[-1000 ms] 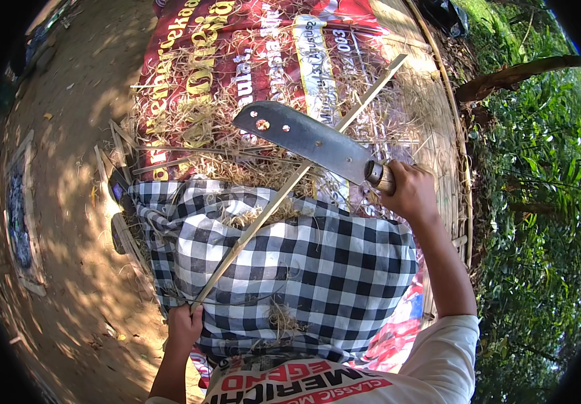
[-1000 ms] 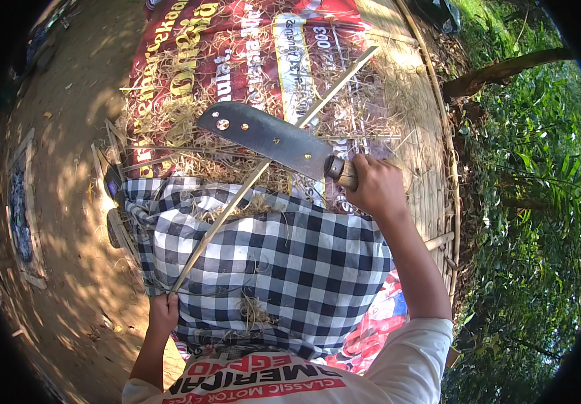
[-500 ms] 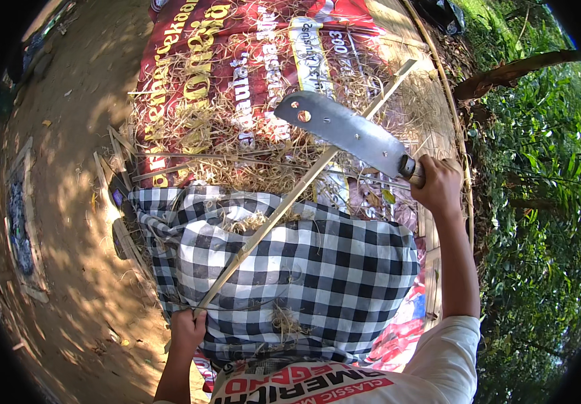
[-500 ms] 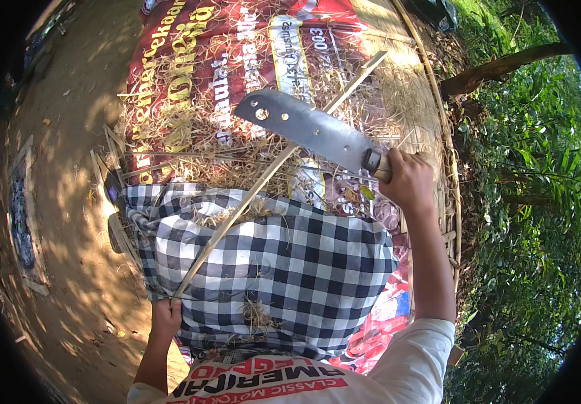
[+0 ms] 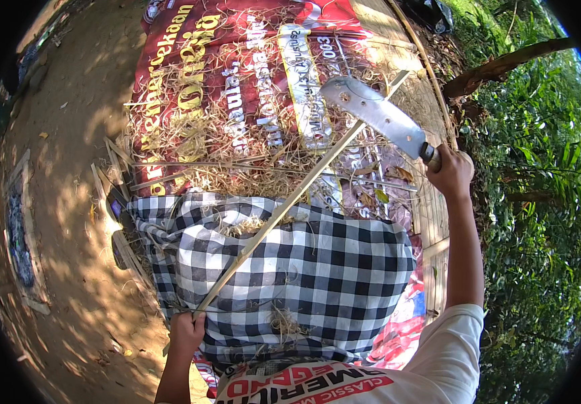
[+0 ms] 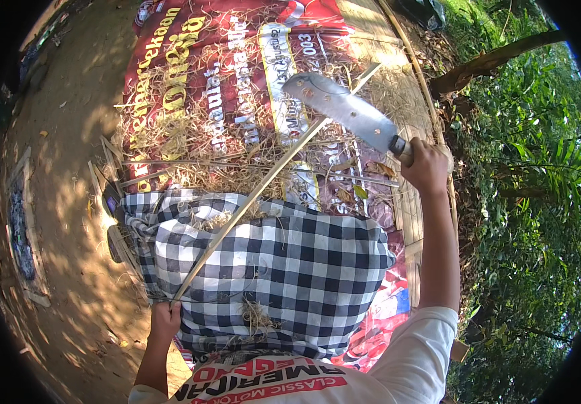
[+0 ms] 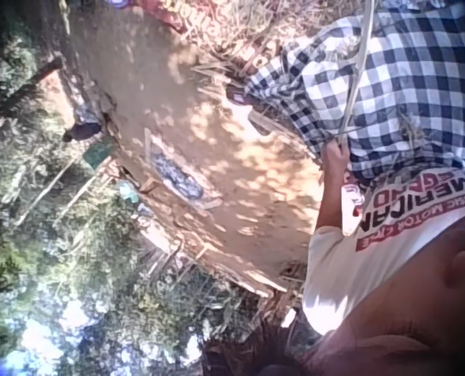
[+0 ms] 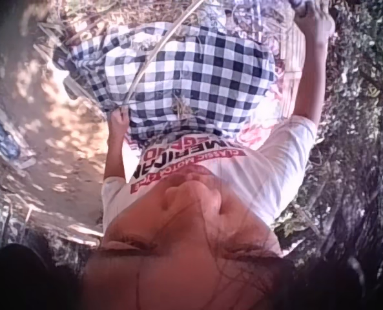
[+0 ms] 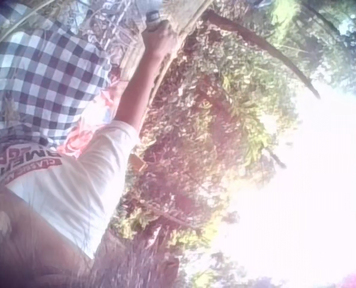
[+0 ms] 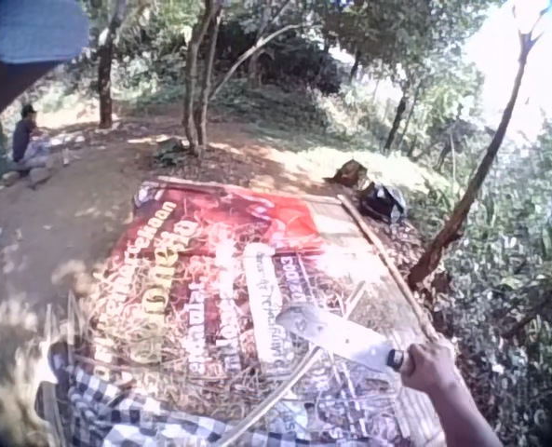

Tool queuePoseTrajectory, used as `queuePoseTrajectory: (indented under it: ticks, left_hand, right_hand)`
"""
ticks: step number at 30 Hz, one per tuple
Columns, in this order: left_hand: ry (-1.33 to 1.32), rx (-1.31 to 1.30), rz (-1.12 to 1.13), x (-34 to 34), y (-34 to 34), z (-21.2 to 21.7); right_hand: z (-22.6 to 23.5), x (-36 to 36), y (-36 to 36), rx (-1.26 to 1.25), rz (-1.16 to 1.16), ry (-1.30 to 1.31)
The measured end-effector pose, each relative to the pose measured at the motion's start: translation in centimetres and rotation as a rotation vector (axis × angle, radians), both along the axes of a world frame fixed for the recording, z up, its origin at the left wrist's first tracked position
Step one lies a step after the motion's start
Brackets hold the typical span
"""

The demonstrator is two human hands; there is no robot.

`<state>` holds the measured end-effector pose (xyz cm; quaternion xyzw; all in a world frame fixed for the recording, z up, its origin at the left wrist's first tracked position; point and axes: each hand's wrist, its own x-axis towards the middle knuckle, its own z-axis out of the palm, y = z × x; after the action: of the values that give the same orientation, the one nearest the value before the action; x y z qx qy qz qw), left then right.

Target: The person strips the outer layer from a bamboo stalk using a large cleaver-like tool while holding the stalk against a raised work surface.

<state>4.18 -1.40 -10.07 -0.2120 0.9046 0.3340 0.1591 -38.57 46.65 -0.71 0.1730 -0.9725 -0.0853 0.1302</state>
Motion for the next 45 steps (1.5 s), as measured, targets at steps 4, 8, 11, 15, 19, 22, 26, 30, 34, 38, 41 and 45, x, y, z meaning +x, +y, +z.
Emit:
queuePoseTrajectory:
  ticks: [4, 8, 11, 15, 19, 22, 26, 30, 34, 38, 41, 45]
  left_hand:
    - [0.142, 0.024, 0.046, -0.4, 0.9, -0.2]
    - [0.15, -0.06, 0.13, -1.1, 1.5, 1.2]
    - [0.099, 0.002, 0.111, -1.1, 1.0, 1.2]
    - [0.104, -0.109, 0.077, -0.8, 0.8, 1.1]
    - [0.14, -0.166, 0.107, -0.6, 1.7, 2.1]
    - [0.172, -0.145, 0.097, -0.7, 2.3, 2.8]
    - [0.293, -0.189, 0.078, 0.2, 2.2, 1.6]
    - [0.335, -0.175, 0.057, 0.5, 1.9, 1.2]
    - [0.336, -0.119, 0.07, 0.1, 2.1, 1.7]
    - [0.365, -0.115, 0.054, 0.8, 1.1, -0.3]
    - [0.371, -0.099, 0.064, 0.9, 0.8, -1.1]
    - [0.351, -0.137, 0.054, 0.9, 0.8, -1.0]
  right_hand:
    - [0.9, -1.6, 7.3, -0.314, -0.616, 0.051]
    - [-1.1, 4.1, 9.8, -1.238, -0.77, -0.19]
    - [-0.9, 10.4, 7.2, -1.54, -0.792, -0.329]
    - [-0.7, 16.6, 2.6, -1.58, -0.831, -0.385]
    - [-1.2, 21.2, -0.8, -1.322, -0.732, -0.35]
    - [-0.9, 23.7, -3.8, -0.99, -0.417, -0.229]
    - [0.9, 25.7, -8.7, -0.843, -0.222, -0.35]
    - [0.9, 27.0, -12.6, -0.82, -0.079, -0.61]
    - [0.1, 27.5, -16.0, -0.955, 0.085, -0.758]
    - [0.0, 27.5, -18.2, -0.951, 0.201, -0.815]
    - [-0.5, 27.2, -18.7, -0.775, 0.235, -0.759]
    - [-0.9, 25.9, -19.0, -0.45, 0.231, -0.701]
